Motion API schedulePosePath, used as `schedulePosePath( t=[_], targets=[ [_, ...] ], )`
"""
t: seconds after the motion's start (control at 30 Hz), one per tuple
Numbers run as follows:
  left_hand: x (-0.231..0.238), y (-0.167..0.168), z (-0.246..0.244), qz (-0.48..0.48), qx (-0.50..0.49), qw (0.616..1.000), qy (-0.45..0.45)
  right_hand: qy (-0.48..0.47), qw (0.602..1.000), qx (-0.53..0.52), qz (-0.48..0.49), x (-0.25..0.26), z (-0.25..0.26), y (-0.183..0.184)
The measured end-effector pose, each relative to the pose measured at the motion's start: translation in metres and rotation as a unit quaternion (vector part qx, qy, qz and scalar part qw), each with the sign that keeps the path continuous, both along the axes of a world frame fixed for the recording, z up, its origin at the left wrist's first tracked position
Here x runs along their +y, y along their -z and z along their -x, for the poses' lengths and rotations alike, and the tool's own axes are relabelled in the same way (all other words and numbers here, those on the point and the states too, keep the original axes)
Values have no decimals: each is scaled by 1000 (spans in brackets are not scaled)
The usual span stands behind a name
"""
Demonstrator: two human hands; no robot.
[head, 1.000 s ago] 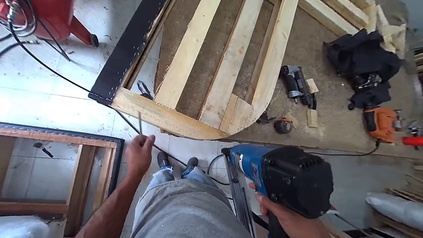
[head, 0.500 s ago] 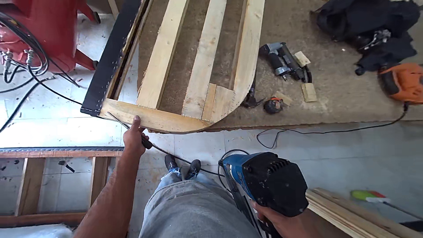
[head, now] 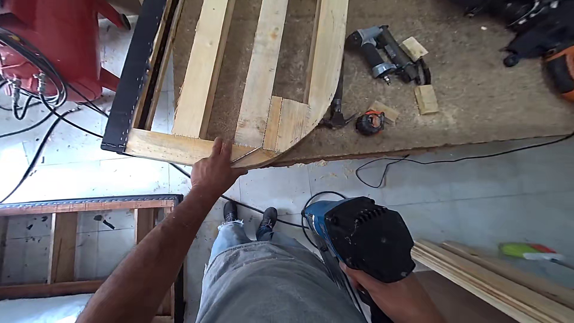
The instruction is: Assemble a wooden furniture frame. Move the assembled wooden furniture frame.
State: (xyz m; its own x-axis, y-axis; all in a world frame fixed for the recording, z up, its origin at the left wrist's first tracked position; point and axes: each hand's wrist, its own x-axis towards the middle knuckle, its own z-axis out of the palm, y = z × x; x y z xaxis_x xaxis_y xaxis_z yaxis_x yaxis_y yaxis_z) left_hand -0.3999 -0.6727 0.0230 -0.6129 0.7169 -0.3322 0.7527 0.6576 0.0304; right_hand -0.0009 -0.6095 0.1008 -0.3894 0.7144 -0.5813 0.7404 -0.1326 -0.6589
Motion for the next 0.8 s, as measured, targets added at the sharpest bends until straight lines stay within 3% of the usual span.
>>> schedulePosePath(
  t=[0.4,0.53,0.67,0.8],
  targets=[
    [5,0,0,4,27,999,40,-59,998,-31,-16,-9,55,-5],
    [2,-15,11,34,-9,998,53,-48,999,9,-11,-12,67,-16],
    [-13,-7,28,17,-4,999,26,5,999,49,-2,-18,79,-30],
    [-10,-1,23,16,0,1000,16,-18,994,102,32,-2,122,-49]
  ],
)
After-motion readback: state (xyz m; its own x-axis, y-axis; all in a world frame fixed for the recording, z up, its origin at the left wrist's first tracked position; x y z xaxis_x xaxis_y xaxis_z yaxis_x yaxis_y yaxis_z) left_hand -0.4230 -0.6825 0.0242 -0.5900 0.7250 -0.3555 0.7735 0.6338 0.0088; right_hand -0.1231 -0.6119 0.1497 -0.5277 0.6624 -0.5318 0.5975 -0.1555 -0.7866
